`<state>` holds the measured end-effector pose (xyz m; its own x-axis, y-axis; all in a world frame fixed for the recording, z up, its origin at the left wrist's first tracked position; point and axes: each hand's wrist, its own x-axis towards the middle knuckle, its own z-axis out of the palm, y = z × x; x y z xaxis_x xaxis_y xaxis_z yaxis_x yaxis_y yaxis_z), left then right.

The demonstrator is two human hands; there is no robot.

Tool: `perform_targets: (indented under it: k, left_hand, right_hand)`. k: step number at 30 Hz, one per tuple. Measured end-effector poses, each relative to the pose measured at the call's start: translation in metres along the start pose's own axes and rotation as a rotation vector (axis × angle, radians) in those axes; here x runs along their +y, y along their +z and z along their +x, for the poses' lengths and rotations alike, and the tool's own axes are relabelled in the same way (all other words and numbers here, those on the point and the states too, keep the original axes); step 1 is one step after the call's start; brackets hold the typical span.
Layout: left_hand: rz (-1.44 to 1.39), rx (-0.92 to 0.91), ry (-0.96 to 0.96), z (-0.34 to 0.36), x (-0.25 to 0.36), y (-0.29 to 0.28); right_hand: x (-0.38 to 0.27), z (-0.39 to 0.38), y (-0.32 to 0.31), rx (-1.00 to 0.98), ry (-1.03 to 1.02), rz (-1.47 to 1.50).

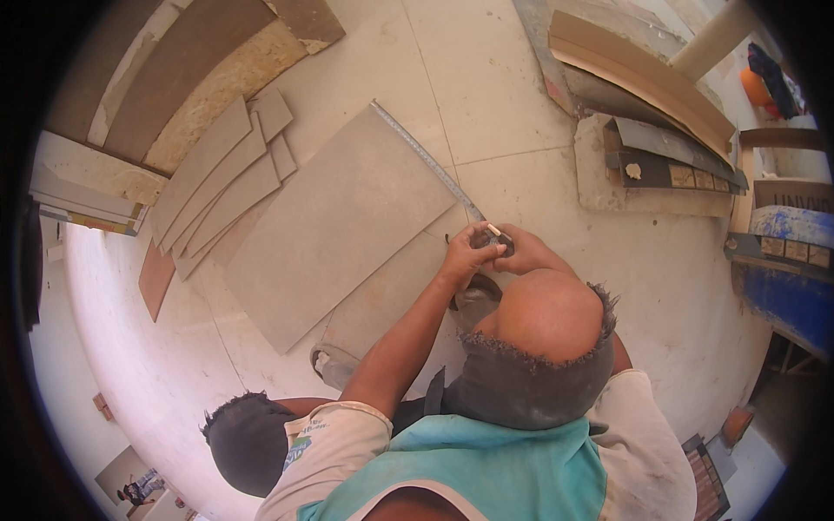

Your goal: The person measures and marks floor tiles with a pencil and measuring tape, then places them into a tile cutter to make incisions.

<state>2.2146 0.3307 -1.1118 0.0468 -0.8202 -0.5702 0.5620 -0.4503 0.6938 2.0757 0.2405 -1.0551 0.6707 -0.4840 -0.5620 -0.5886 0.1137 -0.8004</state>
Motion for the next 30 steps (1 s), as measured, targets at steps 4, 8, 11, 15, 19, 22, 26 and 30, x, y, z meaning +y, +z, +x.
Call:
perform_targets:
  k: [4, 8, 11, 15, 19, 22, 26, 30]
  left_hand:
    - [-0.079, -0.005, -0.017, 0.002, 0.002, 0.001]
    - [-0.07, -0.01, -0.024, 0.003, 0.007, 0.005]
    - [-0.079, -0.035, -0.004, 0.004, 0.006, 0.004]
    - [-0.11, -0.046, 0.008, 0.005, 0.003, 0.006]
    - [-0.143, -0.061, 0.016, 0.004, 0.003, 0.007]
    - [-0.129, -0.074, 0.025, 0.003, 0.001, 0.007]
    - [-0.084, -0.068, 0.048, 0.003, 0.002, 0.01]
    - [-0.092, -0.065, 0.075, 0.003, 0.006, 0.01]
  right_hand:
    - [-0.001, -0.001, -0.001, -0.007, 0.137, -0.119]
    - [-0.013, -0.009, 0.002, 0.054, 0.114, -0.159]
    - [-0.015, -0.008, 0.002, 0.046, 0.107, -0.16]
    - [-0.01, -0.005, 0.004, 0.017, 0.013, -0.093]
    - [-0.009, -0.002, 0.002, 0.015, 0.037, -0.119]
    - [-0.008, -0.007, 0.003, 0.015, 0.033, -0.087]
    - [-0.004, -0.006, 0.002, 0.02, 0.067, -0.095]
    - [-0.012, -0.006, 0.0, 0.03, 0.028, -0.127]
